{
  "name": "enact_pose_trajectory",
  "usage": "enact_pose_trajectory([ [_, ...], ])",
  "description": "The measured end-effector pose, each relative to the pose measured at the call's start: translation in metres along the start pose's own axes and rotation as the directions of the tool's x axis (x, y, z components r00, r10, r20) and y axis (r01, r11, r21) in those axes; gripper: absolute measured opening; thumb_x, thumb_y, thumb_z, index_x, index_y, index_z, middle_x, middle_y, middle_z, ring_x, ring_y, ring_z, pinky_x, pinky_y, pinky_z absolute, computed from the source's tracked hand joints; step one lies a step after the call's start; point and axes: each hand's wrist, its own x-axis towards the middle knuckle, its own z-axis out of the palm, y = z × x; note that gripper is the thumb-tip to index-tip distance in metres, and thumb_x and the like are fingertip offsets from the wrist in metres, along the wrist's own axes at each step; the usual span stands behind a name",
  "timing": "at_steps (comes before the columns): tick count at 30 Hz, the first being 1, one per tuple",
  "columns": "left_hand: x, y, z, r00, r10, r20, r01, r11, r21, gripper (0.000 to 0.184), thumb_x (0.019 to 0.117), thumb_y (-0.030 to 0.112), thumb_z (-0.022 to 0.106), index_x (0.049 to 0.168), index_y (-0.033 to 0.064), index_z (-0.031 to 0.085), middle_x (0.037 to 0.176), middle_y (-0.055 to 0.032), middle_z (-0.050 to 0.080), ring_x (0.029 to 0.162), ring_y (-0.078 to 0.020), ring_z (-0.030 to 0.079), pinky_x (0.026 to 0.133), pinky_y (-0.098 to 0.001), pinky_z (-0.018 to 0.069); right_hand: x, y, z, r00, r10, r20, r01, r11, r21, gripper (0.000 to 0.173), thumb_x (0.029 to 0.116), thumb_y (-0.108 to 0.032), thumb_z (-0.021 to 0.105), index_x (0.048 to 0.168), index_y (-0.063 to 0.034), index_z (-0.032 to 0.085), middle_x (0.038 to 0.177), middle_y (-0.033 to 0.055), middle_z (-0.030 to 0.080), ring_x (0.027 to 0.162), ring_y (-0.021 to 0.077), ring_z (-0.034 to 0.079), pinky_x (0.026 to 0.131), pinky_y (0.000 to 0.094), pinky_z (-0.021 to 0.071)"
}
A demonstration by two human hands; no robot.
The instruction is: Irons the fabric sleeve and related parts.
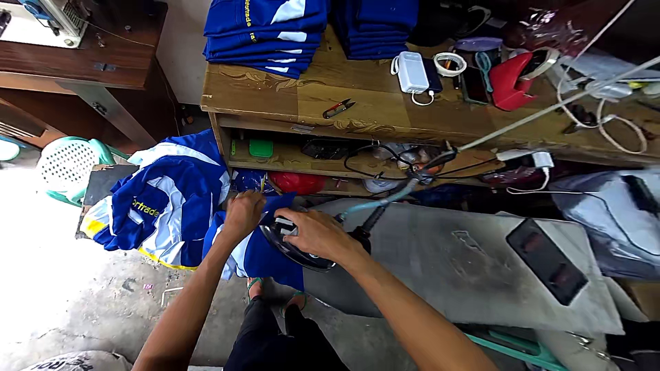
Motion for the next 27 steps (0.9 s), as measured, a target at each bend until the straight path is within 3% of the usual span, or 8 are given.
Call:
enact_pose_trajectory([
  [5, -0.068, -0.072, 0.012, 0.97, -0.241, 0.032, 0.242, 0.969, -0.042, 0.056, 0.1112, 0.042, 0.028, 0.132, 0.0067, 0.067, 0.135, -0.0162, 0.066, 0.135, -0.034, 0.056, 0.118, -0.0634, 0.029, 0.036, -0.024, -0.003, 0.977, -0.209, 0.035, 0.211, 0.977, -0.041, 0.05, 0.0927, -0.02, 0.066, 0.141, -0.0288, 0.057, 0.104, 0.016, 0.072, 0.096, 0.0395, 0.069, 0.077, 0.0619, 0.0524],
  [8, -0.062, -0.085, 0.012, 0.956, -0.268, 0.119, 0.286, 0.942, -0.177, 0.059, 0.112, 0.039, 0.027, 0.128, -0.0009, 0.067, 0.128, -0.0235, 0.067, 0.128, -0.0355, 0.06, 0.113, -0.0561, 0.0396, 0.054, -0.035, -0.009, 0.988, -0.157, 0.007, 0.157, 0.986, -0.056, 0.047, 0.0948, -0.018, 0.064, 0.14, -0.0285, 0.059, 0.101, 0.0149, 0.072, 0.093, 0.0374, 0.07, 0.076, 0.0598, 0.0534],
  [12, -0.066, -0.094, 0.01, 0.937, -0.324, 0.133, 0.349, 0.895, -0.279, 0.056, 0.1122, 0.038, 0.027, 0.126, 0.0038, 0.069, 0.123, -0.0209, 0.07, 0.122, -0.0321, 0.064, 0.108, -0.054, 0.0448, 0.057, -0.018, -0.011, 0.992, 0.016, -0.122, -0.015, 1.0, 0.01, 0.044, 0.0929, -0.016, 0.067, 0.137, -0.0208, 0.061, 0.102, 0.0177, 0.072, 0.095, 0.0392, 0.07, 0.078, 0.0622, 0.0546],
  [15, -0.081, -0.097, 0.022, 0.938, -0.313, -0.153, 0.238, 0.897, -0.373, 0.044, 0.11, 0.031, 0.039, 0.127, 0.0052, 0.07, 0.126, -0.0157, 0.071, 0.124, -0.0253, 0.064, 0.11, -0.0472, 0.0464, 0.032, 0.02, -0.008, 0.983, 0.095, -0.154, -0.09, 0.995, 0.039, 0.047, 0.0918, -0.019, 0.069, 0.138, -0.0228, 0.061, 0.106, 0.0188, 0.072, 0.099, 0.0402, 0.07, 0.082, 0.0638, 0.0538],
  [17, -0.095, -0.097, 0.029, 0.856, -0.331, -0.396, 0.167, 0.903, -0.395, 0.042, 0.1066, 0.028, 0.047, 0.132, 0.0016, 0.066, 0.134, -0.0183, 0.066, 0.13, -0.0291, 0.059, 0.114, -0.0478, 0.0437, 0.007, 0.054, -0.006, 0.976, 0.142, -0.166, -0.134, 0.989, 0.054, 0.049, 0.0929, -0.024, 0.069, 0.141, -0.0242, 0.059, 0.115, 0.0184, 0.071, 0.107, 0.0392, 0.069, 0.089, 0.0634, 0.0527],
  [19, -0.119, -0.094, 0.036, 0.748, -0.422, -0.512, 0.212, 0.884, -0.417, 0.039, 0.1052, 0.028, 0.052, 0.127, -0.002, 0.064, 0.126, -0.0201, 0.067, 0.12, -0.0283, 0.064, 0.104, -0.0455, 0.0521, -0.022, 0.095, 0.002, 0.964, 0.177, -0.196, -0.169, 0.984, 0.058, 0.052, 0.0921, -0.027, 0.07, 0.142, -0.0232, 0.059, 0.118, 0.0184, 0.071, 0.108, 0.0396, 0.069, 0.091, 0.0641, 0.0524],
  [22, -0.16, -0.079, 0.059, 0.672, -0.568, -0.475, 0.356, 0.81, -0.465, 0.034, 0.1041, 0.023, 0.054, 0.117, -0.0074, 0.062, 0.106, -0.0216, 0.066, 0.098, -0.0289, 0.067, 0.088, -0.0465, 0.056, -0.069, 0.155, 0.012, 0.931, 0.261, -0.255, -0.254, 0.965, 0.062, 0.055, 0.0908, -0.025, 0.072, 0.143, -0.0209, 0.058, 0.114, 0.0226, 0.072, 0.103, 0.0447, 0.069, 0.087, 0.0672, 0.0518],
  [27, -0.216, -0.022, 0.142, 0.802, -0.564, -0.196, 0.427, 0.772, -0.471, 0.032, 0.1005, 0.022, 0.06, 0.117, -0.0058, 0.063, 0.1, -0.0182, 0.07, 0.091, -0.0279, 0.071, 0.083, -0.0474, 0.0592, -0.144, 0.267, 0.025, 0.844, 0.361, -0.396, -0.329, 0.932, 0.149, 0.056, 0.0876, -0.017, 0.078, 0.14, -0.0103, 0.06, 0.113, 0.0312, 0.069, 0.101, 0.0534, 0.067, 0.086, 0.0739, 0.0484],
])
